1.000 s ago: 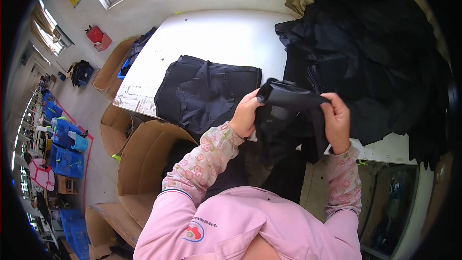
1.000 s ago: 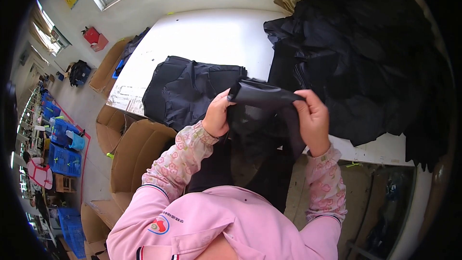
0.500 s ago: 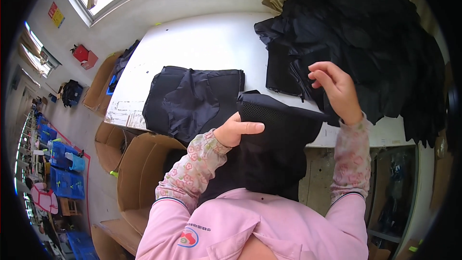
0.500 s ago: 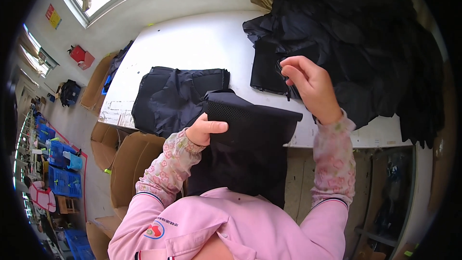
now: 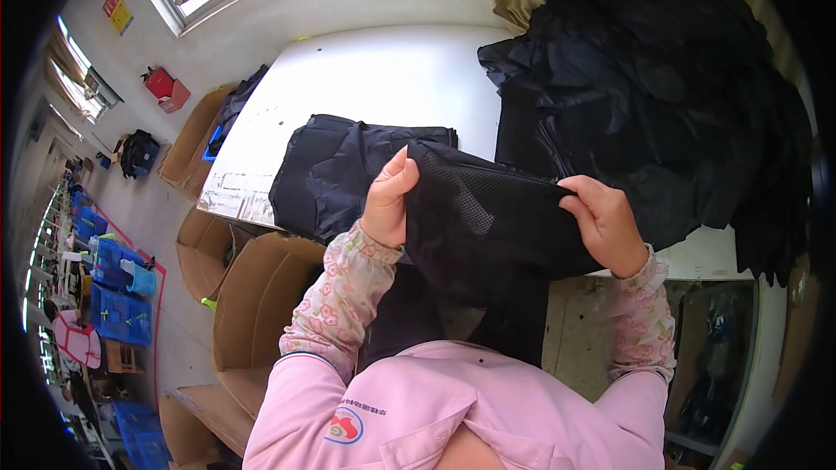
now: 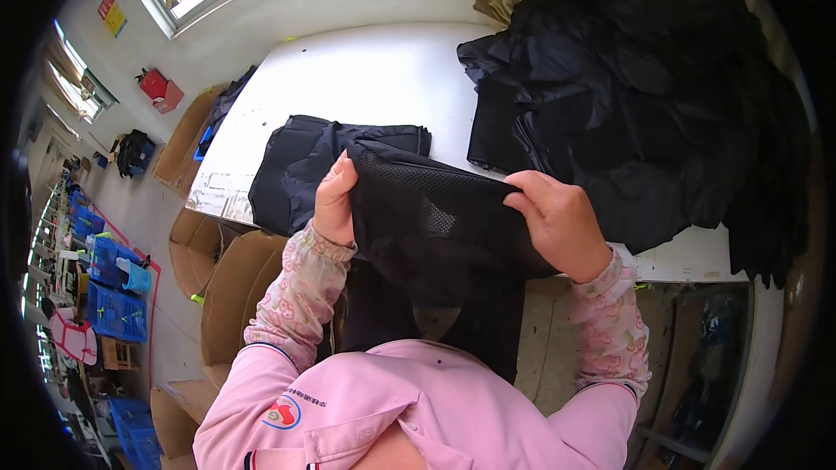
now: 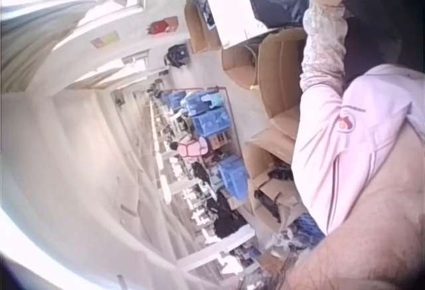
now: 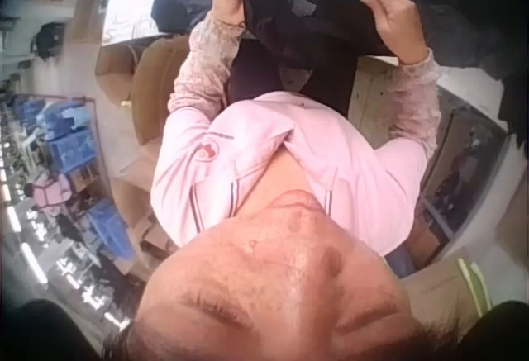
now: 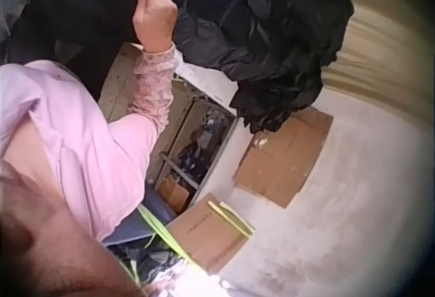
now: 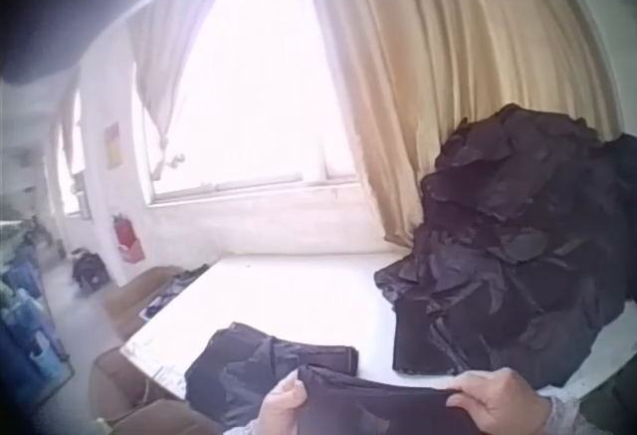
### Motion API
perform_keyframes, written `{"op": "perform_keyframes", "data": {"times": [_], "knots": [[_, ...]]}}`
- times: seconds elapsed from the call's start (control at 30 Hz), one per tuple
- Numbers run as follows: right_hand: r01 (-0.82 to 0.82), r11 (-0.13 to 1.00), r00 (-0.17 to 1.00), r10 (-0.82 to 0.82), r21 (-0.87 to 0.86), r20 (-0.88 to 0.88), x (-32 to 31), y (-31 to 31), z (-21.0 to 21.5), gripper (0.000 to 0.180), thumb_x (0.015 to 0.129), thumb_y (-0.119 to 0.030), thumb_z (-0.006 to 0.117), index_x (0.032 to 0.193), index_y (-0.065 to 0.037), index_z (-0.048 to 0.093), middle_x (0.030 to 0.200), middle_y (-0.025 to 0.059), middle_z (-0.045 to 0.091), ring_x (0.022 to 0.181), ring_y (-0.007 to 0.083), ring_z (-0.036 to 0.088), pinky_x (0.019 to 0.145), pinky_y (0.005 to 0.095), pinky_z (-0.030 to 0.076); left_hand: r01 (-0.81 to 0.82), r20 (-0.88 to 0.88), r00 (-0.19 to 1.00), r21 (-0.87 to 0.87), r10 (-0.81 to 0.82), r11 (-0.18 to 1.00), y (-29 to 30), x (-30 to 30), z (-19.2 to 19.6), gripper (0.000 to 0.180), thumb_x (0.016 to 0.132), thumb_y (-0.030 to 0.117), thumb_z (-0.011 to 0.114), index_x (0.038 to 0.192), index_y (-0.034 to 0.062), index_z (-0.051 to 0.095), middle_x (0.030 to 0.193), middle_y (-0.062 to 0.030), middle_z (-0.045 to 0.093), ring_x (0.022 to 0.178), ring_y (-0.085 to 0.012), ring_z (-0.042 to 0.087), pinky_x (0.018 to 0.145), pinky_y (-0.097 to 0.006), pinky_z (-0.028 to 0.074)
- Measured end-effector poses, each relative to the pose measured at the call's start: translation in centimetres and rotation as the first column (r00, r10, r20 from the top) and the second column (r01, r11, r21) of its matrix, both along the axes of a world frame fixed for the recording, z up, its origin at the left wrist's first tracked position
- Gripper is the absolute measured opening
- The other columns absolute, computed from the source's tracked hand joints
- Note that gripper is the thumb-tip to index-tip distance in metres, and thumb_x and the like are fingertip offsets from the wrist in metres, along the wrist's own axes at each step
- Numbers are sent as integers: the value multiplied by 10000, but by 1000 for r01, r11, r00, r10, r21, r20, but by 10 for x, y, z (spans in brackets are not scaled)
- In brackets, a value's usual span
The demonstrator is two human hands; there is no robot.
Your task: Manually folding and organizing black fabric or synthetic mesh components at a factory workstation.
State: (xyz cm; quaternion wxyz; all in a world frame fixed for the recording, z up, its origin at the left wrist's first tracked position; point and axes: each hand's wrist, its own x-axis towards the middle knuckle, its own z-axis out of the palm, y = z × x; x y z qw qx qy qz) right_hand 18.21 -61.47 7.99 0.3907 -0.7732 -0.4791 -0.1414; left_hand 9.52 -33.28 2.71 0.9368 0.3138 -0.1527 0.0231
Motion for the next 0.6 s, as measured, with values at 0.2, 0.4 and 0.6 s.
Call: {"op": "perform_keyframes", "data": {"times": [0.2, 0.4, 0.6], "knots": [[-65, 989, 998, 66, -133, 4, -9, -4, 20, 240, 791, -239, 752, 911, -50, 663, 749, 118, 652, 580, 296, 611, 522, 334, 462, -145, 201, 980, 666, 12, 732, 13, -9, 30, 368, 923, 114, 633, 1265, 4, 555, 1083, -83, 653, 946, -145, 625, 864, -285, 498], [4, 979, 989, 26, -206, 147, -10, -3, 38, 212, 818, -225, 724, 793, -30, 645, 724, 109, 601, 594, 293, 579, 526, 342, 444, -103, 41, 952, 976, 304, 192, 25, 1, 10, 212, 898, 216, 691, 830, 20, 652, 698, -27, 614, 597, -42, 540, 542, -208, 436], [74, 992, 980, -52, 104, -194, 12, -12, 69, 133, 887, -111, 669, 896, 16, 634, 742, 16, 592, 672, 69, 524, 615, 226, 420, -36, -162, 959, 742, 231, 669, 37, -10, -64, 409, 994, 404, 496, 1091, 14, 574, 895, -37, 607, 792, -103, 595, 699, -239, 477]]}}
